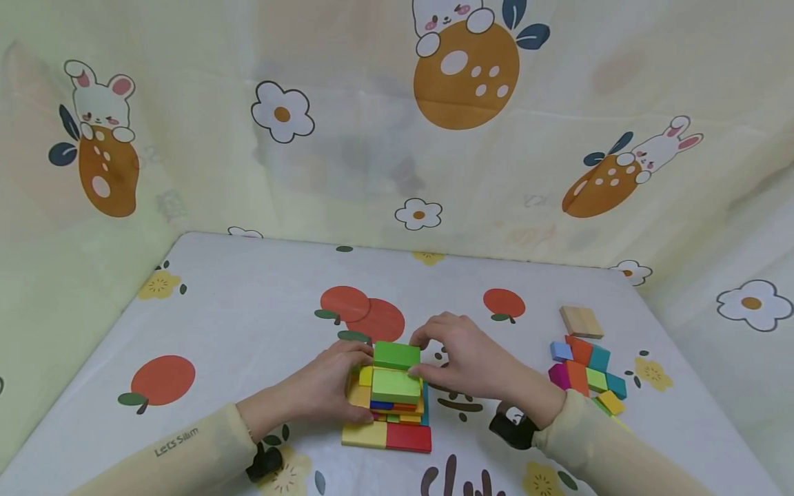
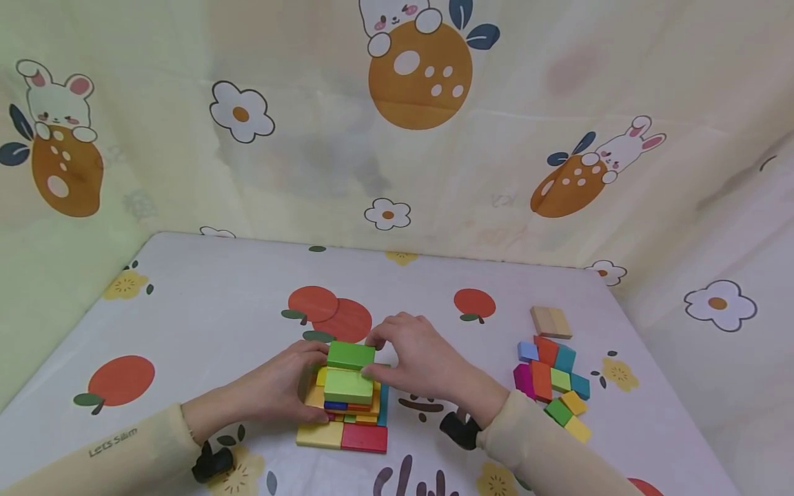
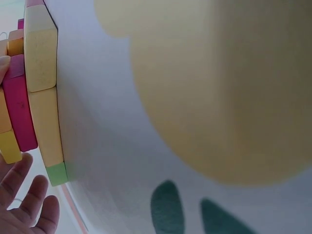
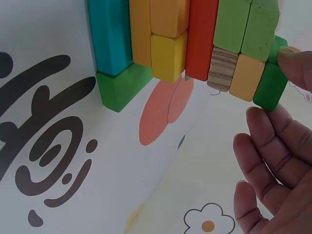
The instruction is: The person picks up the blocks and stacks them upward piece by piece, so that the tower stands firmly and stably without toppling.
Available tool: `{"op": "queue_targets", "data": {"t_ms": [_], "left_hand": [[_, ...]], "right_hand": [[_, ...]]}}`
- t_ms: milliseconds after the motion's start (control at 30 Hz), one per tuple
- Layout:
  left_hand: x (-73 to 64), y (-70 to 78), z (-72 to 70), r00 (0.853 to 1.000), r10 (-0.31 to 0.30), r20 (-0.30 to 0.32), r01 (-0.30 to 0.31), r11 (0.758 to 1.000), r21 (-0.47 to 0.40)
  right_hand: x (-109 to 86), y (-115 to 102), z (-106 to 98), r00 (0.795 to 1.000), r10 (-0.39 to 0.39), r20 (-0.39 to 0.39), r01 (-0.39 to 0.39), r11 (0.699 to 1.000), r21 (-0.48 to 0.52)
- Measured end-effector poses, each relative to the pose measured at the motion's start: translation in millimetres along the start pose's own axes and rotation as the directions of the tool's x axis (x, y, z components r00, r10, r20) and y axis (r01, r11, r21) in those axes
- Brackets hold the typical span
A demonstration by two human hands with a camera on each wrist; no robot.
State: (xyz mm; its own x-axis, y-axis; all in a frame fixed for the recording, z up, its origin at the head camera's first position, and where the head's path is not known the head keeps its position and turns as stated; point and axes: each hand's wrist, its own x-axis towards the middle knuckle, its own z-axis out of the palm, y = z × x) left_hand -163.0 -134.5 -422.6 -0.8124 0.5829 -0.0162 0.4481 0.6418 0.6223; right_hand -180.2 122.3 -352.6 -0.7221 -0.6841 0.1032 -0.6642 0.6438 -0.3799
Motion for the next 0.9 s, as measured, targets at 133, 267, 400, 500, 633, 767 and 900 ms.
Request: {"op": "queue_targets", "data": {"t_ms": [133,267,400,500,633,767,900], "left_hand": [[0.1,0.1,-0.3,1.000,0.000,0.001,0.000,1.000,-0.002],[0.3,-0.1,-0.6,1.000,0.002,0.002,-0.002,1.000,-0.007],[0.3,-0.4,-0.6,1.000,0.007,0.002,-0.007,1.000,-0.009],[0.5,-0.5,-0.5,1.000,0.010,0.001,-0.010,1.000,-0.008],[0.7,-0.4,-0.3,1.000,0.009,0.001,-0.009,1.000,-0.008],[0.4,0.1,-0.1,1.000,0.011,-0.001,-0.011,1.000,-0.001],[-0.2,1.3,-1.1,1.000,0.014,-0.005,-0.014,1.000,0.002]], "right_hand": [[0.0,0.3,-0.4,1.000,-0.004,0.003,0.004,1.000,0.004],[0.1,1.2,-0.4,1.000,-0.007,0.011,0.007,1.000,0.014],[-0.3,1.1,-0.5,1.000,0.002,0.018,-0.002,1.000,0.022],[-0.7,0.6,-0.3,1.000,0.015,0.022,-0.016,0.999,0.029],[-2.6,0.5,-1.6,0.999,0.037,0.034,-0.039,0.998,0.041],[-10.5,3.7,-8.5,0.997,0.070,0.013,-0.071,0.997,0.038],[-28.2,14.9,-19.2,0.995,0.080,-0.055,-0.079,0.997,0.016]]}}
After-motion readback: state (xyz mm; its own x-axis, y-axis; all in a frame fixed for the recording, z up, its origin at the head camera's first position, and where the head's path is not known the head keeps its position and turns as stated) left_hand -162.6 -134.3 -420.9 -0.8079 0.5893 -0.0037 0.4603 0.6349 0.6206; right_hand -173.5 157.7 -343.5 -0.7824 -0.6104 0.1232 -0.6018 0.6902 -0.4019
